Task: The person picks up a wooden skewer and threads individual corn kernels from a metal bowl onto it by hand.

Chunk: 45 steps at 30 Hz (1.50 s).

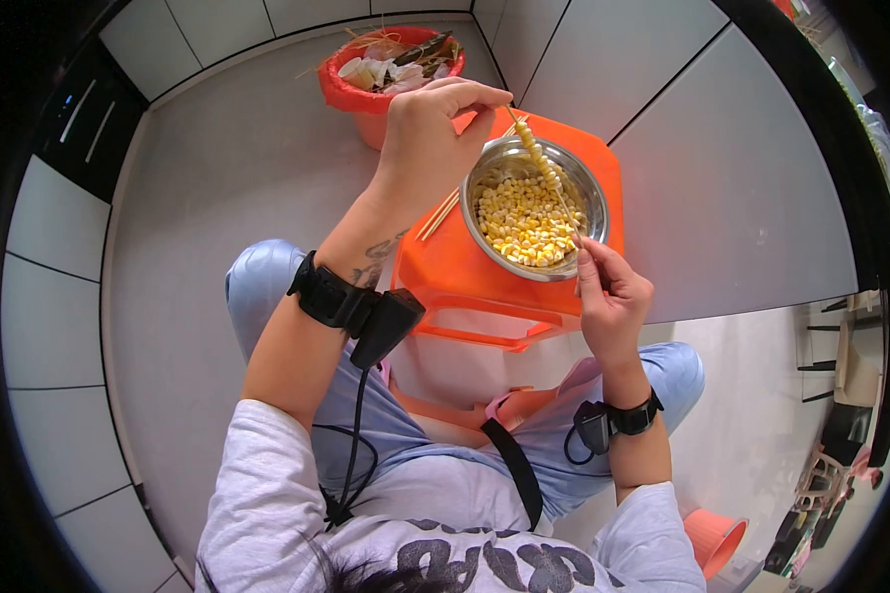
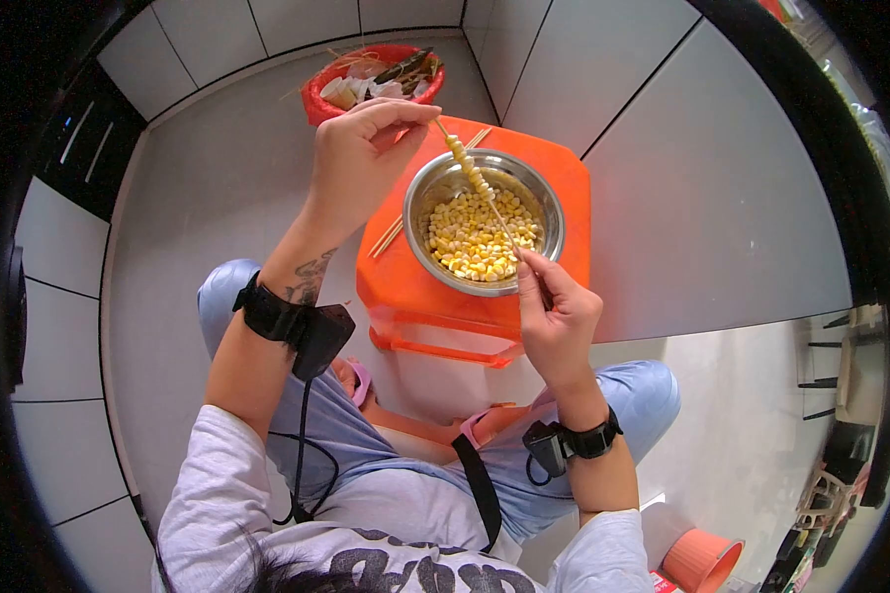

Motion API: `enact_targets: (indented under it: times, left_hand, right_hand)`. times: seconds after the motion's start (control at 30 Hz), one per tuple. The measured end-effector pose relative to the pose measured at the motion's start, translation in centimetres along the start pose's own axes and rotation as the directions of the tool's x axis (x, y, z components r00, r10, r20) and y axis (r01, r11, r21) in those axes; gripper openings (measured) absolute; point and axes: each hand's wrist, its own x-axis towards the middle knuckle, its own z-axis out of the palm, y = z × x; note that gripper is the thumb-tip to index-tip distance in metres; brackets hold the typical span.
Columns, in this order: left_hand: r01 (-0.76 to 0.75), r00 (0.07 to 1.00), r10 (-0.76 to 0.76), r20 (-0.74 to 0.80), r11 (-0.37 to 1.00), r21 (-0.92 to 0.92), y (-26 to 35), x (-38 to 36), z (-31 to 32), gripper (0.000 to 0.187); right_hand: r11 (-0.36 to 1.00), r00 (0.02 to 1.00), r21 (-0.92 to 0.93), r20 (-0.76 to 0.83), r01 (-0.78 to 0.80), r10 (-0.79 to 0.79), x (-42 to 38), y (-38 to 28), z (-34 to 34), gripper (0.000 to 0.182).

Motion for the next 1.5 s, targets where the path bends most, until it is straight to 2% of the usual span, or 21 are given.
enact_targets:
  times: [0.13,0.23,0.37,0.43,0.47,0.53,0.57,0.63,0.67,0.73,0.83,0.97,1.03,1.17,1.23,1.27,1.33,1.37,1.4,1.47,1.5]
  left_hand:
    - [0.161,0.982,-0.154,0.104,0.985,-0.064,0.0,-0.1,0.0,0.022]
    - [0.104,0.991,-0.083,0.109,0.974,-0.203,0.1,-0.4,0.8,0.020]
    - [0.125,0.989,-0.102,0.110,0.967,-0.222,0.4,-0.9,1.7,0.021]
    - [0.224,0.974,-0.217,0.066,0.873,-0.432,1.1,-1.2,2.1,0.019]
    - [0.224,0.974,-0.215,0.069,0.873,-0.434,1.5,-1.3,2.0,0.019]
    - [0.270,0.944,-0.200,0.261,0.925,-0.267,2.3,-1.6,1.5,0.015]
    - [0.271,0.943,-0.199,0.266,0.924,-0.270,2.3,-1.8,1.4,0.015]
    - [0.065,0.738,-0.108,0.666,0.994,0.089,2.1,-2.2,1.0,0.013]
    - [0.065,0.735,-0.105,0.670,0.994,0.085,2.2,-2.5,0.9,0.013]
    - [0.080,0.630,-0.190,0.753,0.980,0.180,2.4,-3.3,1.0,0.015]
    - [-0.028,0.643,-0.148,0.752,0.976,0.215,2.3,-3.9,1.6,0.014]
    - [-0.015,0.613,-0.172,0.771,0.973,0.230,1.9,-3.6,2.1,0.015]
    - [0.017,0.496,-0.260,0.829,0.957,0.290,2.1,-3.0,2.1,0.015]
    - [-0.011,0.497,-0.204,0.844,0.970,0.241,1.4,-2.8,2.0,0.017]
    - [0.222,0.495,-0.235,0.837,0.965,0.140,1.9,-1.8,1.3,0.018]
    - [0.222,0.495,-0.235,0.836,0.965,0.140,2.3,-1.1,0.8,0.018]
    - [0.458,0.448,-0.367,0.815,0.877,0.143,2.9,0.2,-0.1,0.020]
    - [0.558,0.486,-0.290,0.825,0.829,-0.037,2.1,0.1,-0.1,0.018]
    - [0.557,0.485,-0.290,0.825,0.830,-0.036,1.5,0.1,-0.1,0.018]
    - [0.784,0.520,-0.355,0.777,0.560,-0.269,1.0,0.1,-0.3,0.017]
    - [0.820,0.522,-0.386,0.760,0.473,-0.323,0.7,0.3,-0.4,0.016]
  right_hand:
    - [1.000,1.000,-0.019,0.001,0.004,-0.004,0.0,0.3,-0.1,0.017]
    - [0.999,1.000,-0.032,-0.003,0.027,-0.027,0.0,0.3,0.0,0.017]
    - [0.998,0.999,-0.066,-0.021,0.023,-0.024,0.2,0.7,-0.3,0.018]
    - [0.998,0.998,-0.054,-0.054,0.023,-0.026,0.4,0.8,-0.3,0.018]
    - [0.999,0.996,-0.044,-0.088,0.024,-0.027,0.6,0.9,-0.3,0.018]
    - [1.000,0.993,-0.007,-0.114,-0.004,0.004,0.9,0.8,-0.5,0.018]
    - [0.999,0.991,0.034,-0.133,-0.030,0.034,1.0,0.7,-0.5,0.018]
    - [0.999,0.989,0.037,-0.142,-0.037,0.042,1.2,0.7,-0.6,0.018]
    - [0.998,0.988,0.041,-0.148,-0.041,0.047,1.1,0.6,-0.7,0.018]
    - [0.999,0.989,0.031,-0.143,-0.037,0.041,1.0,0.8,-0.8,0.017]
    - [0.999,0.990,0.032,-0.137,-0.030,0.034,0.9,0.7,-0.6,0.017]
    - [0.999,0.991,0.042,-0.133,-0.011,0.017,0.9,0.6,-0.4,0.017]
    - [0.999,0.992,0.035,-0.128,-0.016,0.021,0.9,0.6,-0.5,0.017]
    - [1.000,0.991,-0.009,-0.131,-0.014,0.013,1.0,1.0,-0.7,0.017]
    - [1.000,0.991,0.002,-0.134,-0.010,0.010,0.9,1.0,-0.8,0.017]
    - [1.000,0.990,0.014,-0.139,-0.007,0.009,0.9,1.0,-0.9,0.018]
    - [1.000,0.991,0.013,-0.132,-0.012,0.013,0.8,1.1,-1.1,0.018]
    - [1.000,0.992,0.012,-0.125,-0.017,0.019,0.7,1.0,-1.2,0.018]
    - [1.000,0.992,0.013,-0.125,-0.017,0.018,0.6,0.9,-1.2,0.018]
    - [1.000,0.995,0.002,-0.097,-0.008,0.008,0.5,0.7,-1.3,0.017]
    - [1.000,0.995,0.003,-0.096,-0.007,0.007,0.5,0.7,-1.2,0.017]
